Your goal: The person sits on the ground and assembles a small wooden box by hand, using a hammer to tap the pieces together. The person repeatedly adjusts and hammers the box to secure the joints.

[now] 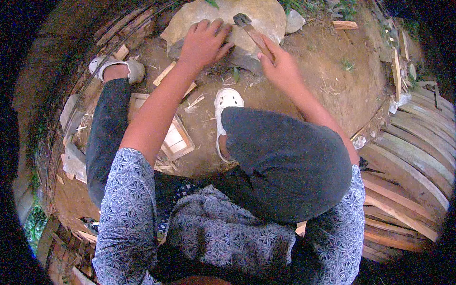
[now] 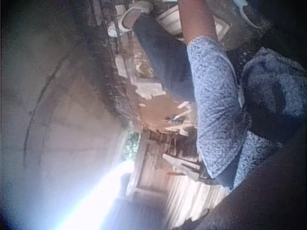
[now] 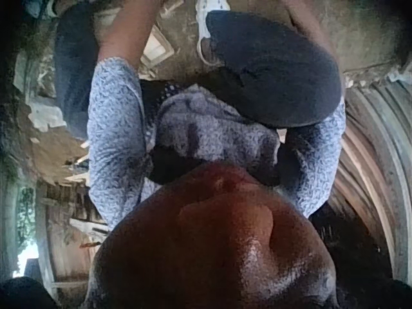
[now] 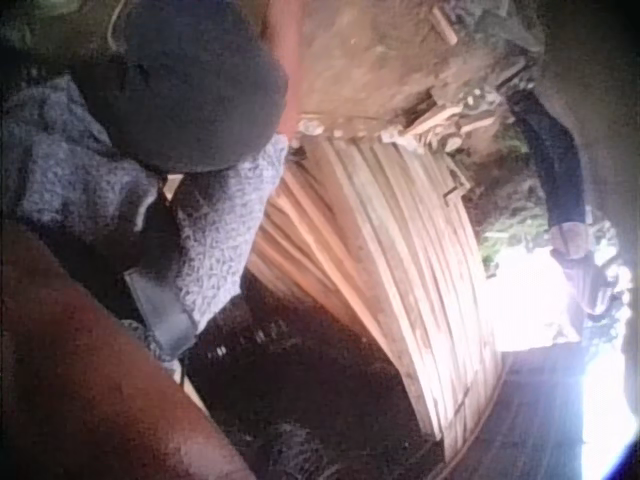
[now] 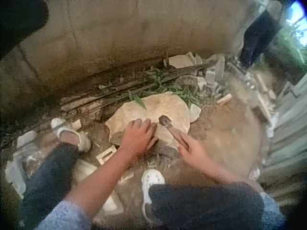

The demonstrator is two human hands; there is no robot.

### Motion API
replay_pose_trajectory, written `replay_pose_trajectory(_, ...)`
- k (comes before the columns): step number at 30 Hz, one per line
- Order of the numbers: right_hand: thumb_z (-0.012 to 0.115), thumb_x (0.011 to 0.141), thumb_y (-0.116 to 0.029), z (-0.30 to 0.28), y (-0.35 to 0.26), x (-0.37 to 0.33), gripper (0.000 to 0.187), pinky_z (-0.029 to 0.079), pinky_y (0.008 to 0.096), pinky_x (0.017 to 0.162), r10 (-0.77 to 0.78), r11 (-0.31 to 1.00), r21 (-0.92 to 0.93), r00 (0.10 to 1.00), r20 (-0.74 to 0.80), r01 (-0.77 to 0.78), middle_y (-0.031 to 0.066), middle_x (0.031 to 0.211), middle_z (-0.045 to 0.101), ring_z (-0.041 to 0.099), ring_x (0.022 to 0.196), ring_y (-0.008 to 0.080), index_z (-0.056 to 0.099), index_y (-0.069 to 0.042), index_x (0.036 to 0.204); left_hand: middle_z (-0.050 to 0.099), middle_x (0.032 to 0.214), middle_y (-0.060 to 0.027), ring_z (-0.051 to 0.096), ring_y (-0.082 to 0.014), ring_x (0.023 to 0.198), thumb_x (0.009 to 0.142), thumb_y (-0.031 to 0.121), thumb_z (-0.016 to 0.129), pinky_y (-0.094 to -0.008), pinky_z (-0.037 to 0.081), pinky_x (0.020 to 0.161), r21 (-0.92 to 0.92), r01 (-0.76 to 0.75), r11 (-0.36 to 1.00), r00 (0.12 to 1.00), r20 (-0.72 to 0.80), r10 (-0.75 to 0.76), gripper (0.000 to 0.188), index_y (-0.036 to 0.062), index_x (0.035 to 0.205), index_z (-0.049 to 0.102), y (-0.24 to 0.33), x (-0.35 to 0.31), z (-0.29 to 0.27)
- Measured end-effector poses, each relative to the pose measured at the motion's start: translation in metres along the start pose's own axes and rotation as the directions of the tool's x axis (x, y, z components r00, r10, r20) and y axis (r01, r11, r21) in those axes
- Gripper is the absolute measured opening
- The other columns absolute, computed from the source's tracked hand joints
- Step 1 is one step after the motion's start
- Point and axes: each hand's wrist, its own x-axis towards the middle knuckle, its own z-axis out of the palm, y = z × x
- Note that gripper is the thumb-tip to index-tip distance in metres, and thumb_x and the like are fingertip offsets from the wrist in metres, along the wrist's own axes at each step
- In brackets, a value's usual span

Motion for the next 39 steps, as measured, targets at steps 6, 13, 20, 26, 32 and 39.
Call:
replay_pose_trajectory(6,0.064,0.095,-0.023,-0.001,0.002,0.000,0.052,0.049,0.0331,0.094,0.131,0.940,0.330,0.983,-0.129,-0.082,0.0171,0.120,0.066,0.062,0.109,0.0208,0.051,0.004,0.138,0.059,0.121,-0.0055,0.056,-0.0260,0.110,0.087,0.041,0.065,-0.0465,0.043,0.094,-0.124,0.019,0.992,0.990,0.142,-0.001,0.043,0.0187,0.124,0.063,-0.018,0.010,-0.011)
replay_pose_trajectory(13,0.061,0.099,-0.024,-0.003,0.003,-0.004,0.049,0.034,0.0199,0.048,0.310,0.810,0.553,0.942,-0.125,-0.194,-0.0042,0.084,0.058,0.043,0.057,0.0019,0.047,-0.008,0.144,0.063,0.112,-0.0054,0.058,-0.0258,0.106,0.084,0.036,0.068,-0.0477,0.038,0.094,-0.120,0.147,0.982,0.987,0.077,-0.139,0.037,0.0190,0.117,0.066,-0.010,0.028,-0.010)
replay_pose_trajectory(20,0.058,0.101,-0.022,-0.009,-0.009,-0.003,0.045,0.035,0.0193,0.046,0.348,0.711,0.668,0.936,-0.060,-0.221,-0.0057,0.075,0.049,0.042,0.053,0.0024,0.048,-0.009,0.142,0.067,0.092,-0.0036,0.063,-0.0260,0.093,0.081,0.027,0.069,-0.0442,0.043,0.081,-0.091,0.181,0.979,0.970,0.182,-0.163,0.018,0.0149,0.094,0.071,0.024,0.041,-0.007)
replay_pose_trajectory(26,0.059,0.100,-0.021,-0.012,-0.008,-0.003,0.044,0.036,0.0194,0.046,0.358,0.657,0.712,0.934,-0.009,-0.245,-0.0050,0.075,0.050,0.043,0.054,0.0026,0.048,-0.008,0.141,0.067,0.092,-0.0024,0.062,-0.0236,0.093,0.081,0.026,0.069,-0.0416,0.043,0.081,-0.154,0.064,0.986,0.995,0.084,-0.052,0.016,0.0133,0.090,0.071,0.024,0.035,-0.004)
replay_pose_trajectory(32,0.059,0.100,-0.021,-0.010,-0.007,-0.004,0.047,0.037,0.0191,0.047,0.387,0.626,0.731,0.922,0.010,-0.271,-0.0040,0.078,0.052,0.044,0.055,0.0025,0.046,-0.009,0.144,0.068,0.101,-0.0006,0.059,-0.0228,0.096,0.081,0.027,0.070,-0.0426,0.039,0.086,-0.203,0.014,0.979,1.000,0.016,-0.011,0.016,0.0142,0.091,0.070,0.021,0.032,0.003)
replay_pose_trajectory(39,0.058,0.101,-0.021,-0.011,-0.002,-0.006,0.048,0.037,0.0190,0.047,0.371,0.647,0.722,0.929,-0.014,-0.247,-0.0038,0.079,0.052,0.045,0.055,0.0022,0.046,-0.009,0.145,0.065,0.105,-0.0030,0.057,-0.0258,0.104,0.080,0.038,0.072,-0.0481,0.035,0.090,-0.128,0.273,0.953,0.961,-0.003,-0.276,0.028,0.0165,0.098,0.069,0.042,0.025,-0.002)
